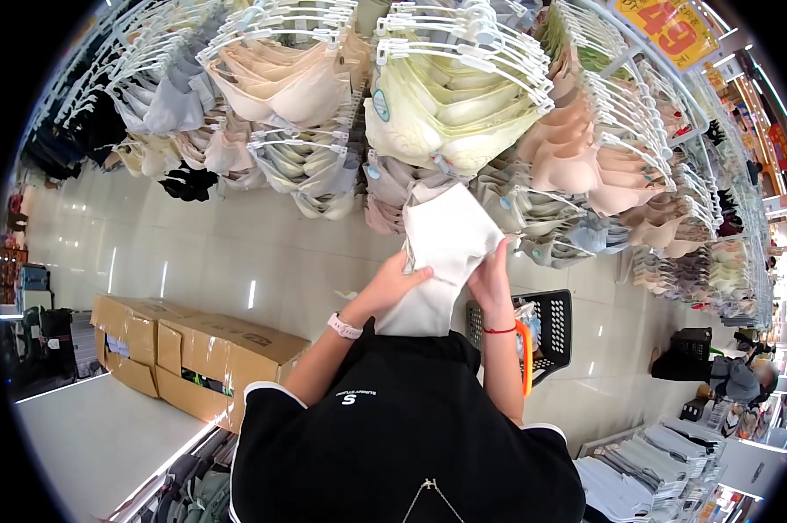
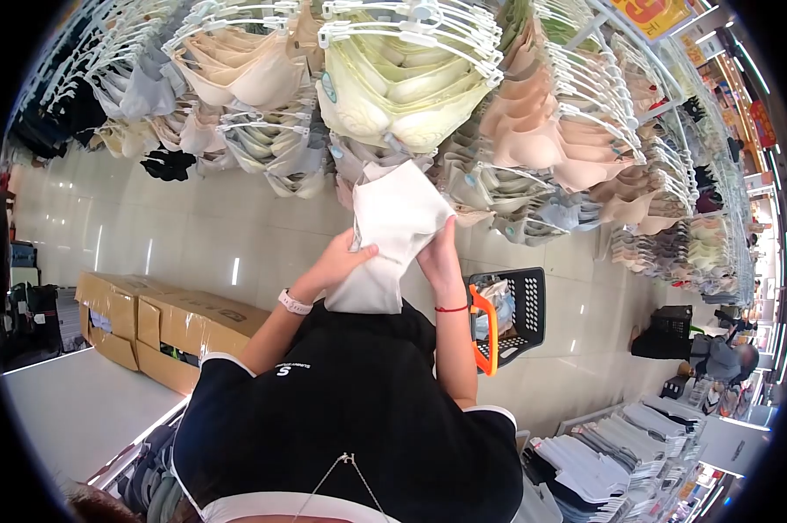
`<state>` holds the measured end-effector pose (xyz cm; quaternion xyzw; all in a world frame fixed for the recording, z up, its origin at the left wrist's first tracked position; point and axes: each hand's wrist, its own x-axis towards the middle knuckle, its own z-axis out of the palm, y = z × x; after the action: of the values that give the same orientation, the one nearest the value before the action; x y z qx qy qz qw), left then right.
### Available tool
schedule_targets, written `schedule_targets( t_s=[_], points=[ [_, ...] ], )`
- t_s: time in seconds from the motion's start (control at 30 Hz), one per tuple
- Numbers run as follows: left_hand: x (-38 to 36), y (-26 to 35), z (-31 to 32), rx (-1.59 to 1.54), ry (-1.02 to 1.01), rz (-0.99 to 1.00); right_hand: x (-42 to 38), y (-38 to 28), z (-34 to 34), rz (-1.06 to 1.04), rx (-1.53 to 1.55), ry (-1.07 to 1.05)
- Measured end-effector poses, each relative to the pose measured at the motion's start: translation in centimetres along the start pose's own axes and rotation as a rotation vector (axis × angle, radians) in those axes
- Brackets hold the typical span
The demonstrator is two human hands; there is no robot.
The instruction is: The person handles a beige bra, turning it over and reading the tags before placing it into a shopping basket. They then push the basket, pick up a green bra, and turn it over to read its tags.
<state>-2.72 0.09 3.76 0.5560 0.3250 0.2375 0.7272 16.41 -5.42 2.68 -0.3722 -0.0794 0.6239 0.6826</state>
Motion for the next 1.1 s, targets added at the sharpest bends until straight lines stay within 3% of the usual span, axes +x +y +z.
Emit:
schedule_targets(
  t_s=[0.03, 0.13, 0.2, 0.23, 0.33, 0.47, 0.63, 0.87, 0.97, 1.0, 1.1],
  points=[
    [0.1, -0.1, 0.1, -0.074, 0.054, -0.019, -0.2, 0.2, -0.4, 0.044, -0.027, -0.014],
    [0.8, -1.1, 0.2, -0.217, 0.207, -0.033, -1.5, 2.2, -2.1, 0.233, -0.689, -0.065],
    [1.2, -2.3, 0.1, -0.205, 0.308, 0.013, -3.0, 3.8, -0.4, 0.043, -0.839, -0.289],
    [1.1, -2.4, 0.0, -0.204, 0.324, 0.022, -3.5, 4.6, 1.0, -0.074, -0.808, -0.242],
    [0.5, -1.3, 0.4, -0.242, 0.345, 0.029, -3.2, 5.3, 1.7, -0.232, -1.099, 0.016],
    [0.3, -1.6, 0.3, -0.279, 0.318, 0.056, -3.7, 5.7, 2.2, -0.368, -1.201, 0.144],
    [1.2, -4.4, -0.7, -0.233, 0.315, 0.057, -3.6, 5.9, 2.4, -0.396, -1.1, 0.14],
    [0.5, -1.9, -0.3, -0.258, 0.27, 0.03, -3.3, 5.5, 1.1, -0.325, -1.103, 0.084],
    [-0.2, -0.8, 0.3, -0.159, 0.122, -0.007, -3.2, 4.0, 0.5, -0.1, -0.638, -0.025],
    [-0.3, -0.8, 0.5, -0.116, 0.061, -0.018, -3.3, 3.1, 0.0, 0.063, -0.405, -0.055],
    [0.3, -2.7, 0.6, 0.156, 0.003, 0.093, -3.2, 3.0, -0.1, 0.02, -0.391, 0.028]
  ],
)
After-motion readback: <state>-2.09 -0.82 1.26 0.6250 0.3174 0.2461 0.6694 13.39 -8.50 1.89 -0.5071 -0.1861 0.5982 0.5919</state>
